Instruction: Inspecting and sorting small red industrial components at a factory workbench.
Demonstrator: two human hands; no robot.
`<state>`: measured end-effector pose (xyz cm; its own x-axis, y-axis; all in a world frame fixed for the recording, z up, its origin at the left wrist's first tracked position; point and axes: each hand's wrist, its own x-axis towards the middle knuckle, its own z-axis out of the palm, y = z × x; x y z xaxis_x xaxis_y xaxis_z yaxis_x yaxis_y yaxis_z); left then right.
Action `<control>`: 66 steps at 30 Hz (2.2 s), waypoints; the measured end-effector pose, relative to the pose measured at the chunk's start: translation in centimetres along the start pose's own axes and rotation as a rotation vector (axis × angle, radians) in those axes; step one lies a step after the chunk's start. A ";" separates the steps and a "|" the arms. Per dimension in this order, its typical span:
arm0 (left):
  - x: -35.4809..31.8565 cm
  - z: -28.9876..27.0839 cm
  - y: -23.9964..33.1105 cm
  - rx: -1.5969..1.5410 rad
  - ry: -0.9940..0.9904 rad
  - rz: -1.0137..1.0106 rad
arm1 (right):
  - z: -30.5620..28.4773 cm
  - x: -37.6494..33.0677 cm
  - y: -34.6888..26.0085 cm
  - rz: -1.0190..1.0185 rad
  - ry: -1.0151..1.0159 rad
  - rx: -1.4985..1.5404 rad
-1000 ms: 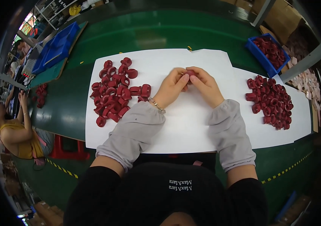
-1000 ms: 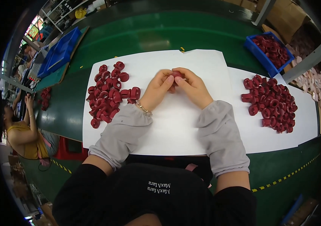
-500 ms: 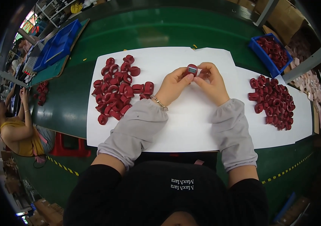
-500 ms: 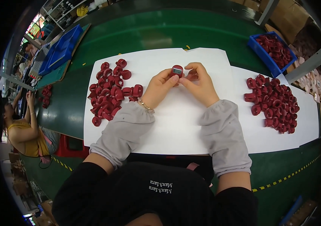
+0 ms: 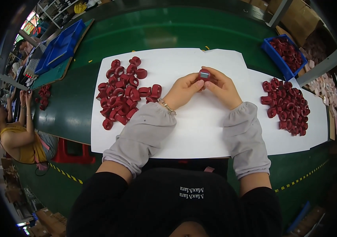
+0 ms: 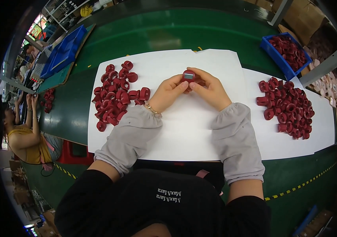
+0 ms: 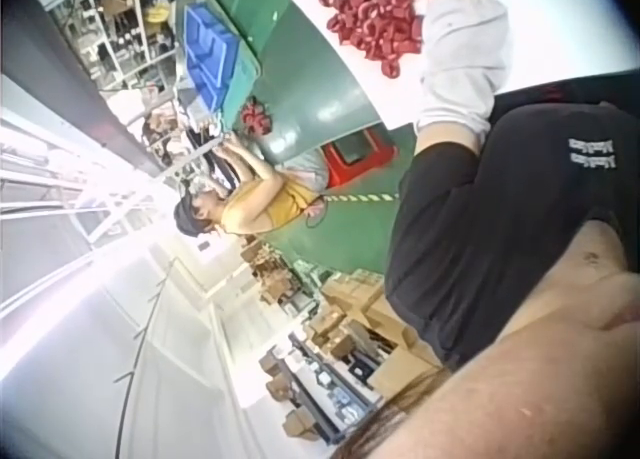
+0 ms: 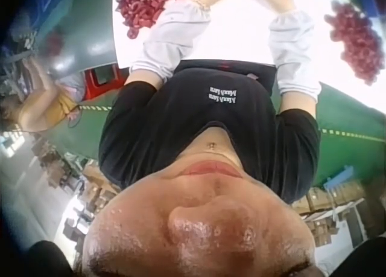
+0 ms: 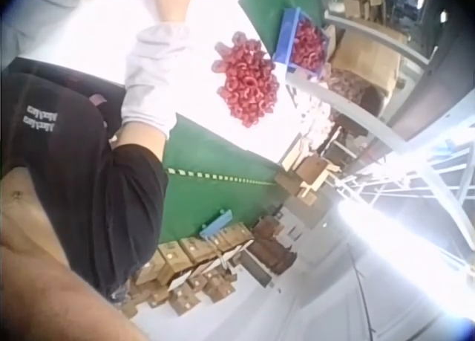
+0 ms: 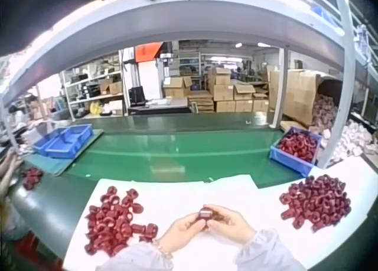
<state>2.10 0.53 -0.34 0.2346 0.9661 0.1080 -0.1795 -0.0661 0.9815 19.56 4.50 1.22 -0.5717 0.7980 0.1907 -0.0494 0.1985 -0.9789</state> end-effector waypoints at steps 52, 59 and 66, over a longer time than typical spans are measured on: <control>-0.1 -0.1 -0.1 0.013 -0.064 -0.001 | -0.2 -0.1 0.3 -0.049 0.031 -0.113; -0.1 0.0 0.0 0.006 -0.049 -0.025 | -0.2 -0.1 0.3 -0.043 0.023 -0.090; 0.0 0.3 0.3 0.084 -0.084 0.024 | -0.7 -0.2 0.0 -0.020 0.012 -0.117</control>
<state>2.32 0.48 -0.01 0.3111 0.9398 0.1413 -0.1064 -0.1133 0.9879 20.21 4.71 1.23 -0.5620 0.7997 0.2114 0.0358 0.2788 -0.9597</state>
